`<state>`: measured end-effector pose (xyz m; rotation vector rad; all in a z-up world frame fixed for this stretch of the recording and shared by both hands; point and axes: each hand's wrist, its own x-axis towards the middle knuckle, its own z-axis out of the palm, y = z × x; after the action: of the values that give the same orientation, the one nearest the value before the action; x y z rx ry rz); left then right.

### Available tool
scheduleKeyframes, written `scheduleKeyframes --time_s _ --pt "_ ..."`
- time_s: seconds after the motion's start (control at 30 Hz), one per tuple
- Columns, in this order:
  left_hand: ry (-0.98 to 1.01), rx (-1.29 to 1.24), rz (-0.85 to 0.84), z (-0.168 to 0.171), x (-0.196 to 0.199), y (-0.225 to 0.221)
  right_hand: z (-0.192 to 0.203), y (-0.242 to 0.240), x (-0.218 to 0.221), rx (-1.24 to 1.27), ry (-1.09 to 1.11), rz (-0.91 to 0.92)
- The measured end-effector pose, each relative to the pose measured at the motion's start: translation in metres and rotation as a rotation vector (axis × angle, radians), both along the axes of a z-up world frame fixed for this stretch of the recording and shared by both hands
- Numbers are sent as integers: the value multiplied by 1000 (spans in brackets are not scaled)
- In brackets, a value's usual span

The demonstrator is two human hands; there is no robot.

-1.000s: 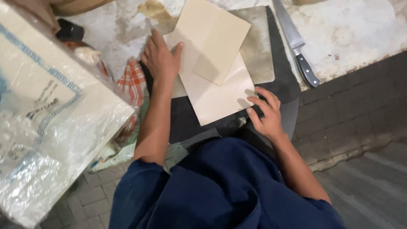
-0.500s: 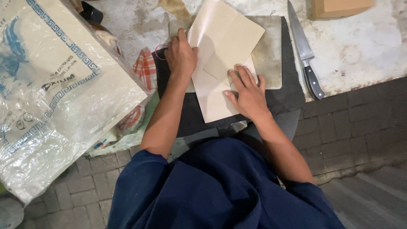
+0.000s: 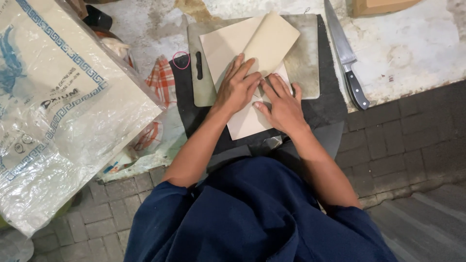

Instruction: Folding paper liners and placing them into small cardboard boxes, using a knife to press the paper into the corners.

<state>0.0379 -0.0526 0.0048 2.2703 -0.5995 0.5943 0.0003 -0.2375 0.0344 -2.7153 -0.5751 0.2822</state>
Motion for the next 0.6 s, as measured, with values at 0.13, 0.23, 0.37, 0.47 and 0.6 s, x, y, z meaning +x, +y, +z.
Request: scheduleKeyframes --time_s 0.13,0.23,0.37,0.47,0.6 --pt "28 136 -8 2 -7 -2 -4 -3 -1 -12 21 3" --pt "57 186 -22 -6 -5 0 -3 -3 1 18 33 -6" --pt "94 215 -54 -13 -5 4 -1 -2 0 127 12 -30" --pt "141 206 -81 -8 -6 6 1 -1 -3 199 -42 -28" --pt "197 269 -191 4 -5 14 3 -1 -4 315 -78 -35"
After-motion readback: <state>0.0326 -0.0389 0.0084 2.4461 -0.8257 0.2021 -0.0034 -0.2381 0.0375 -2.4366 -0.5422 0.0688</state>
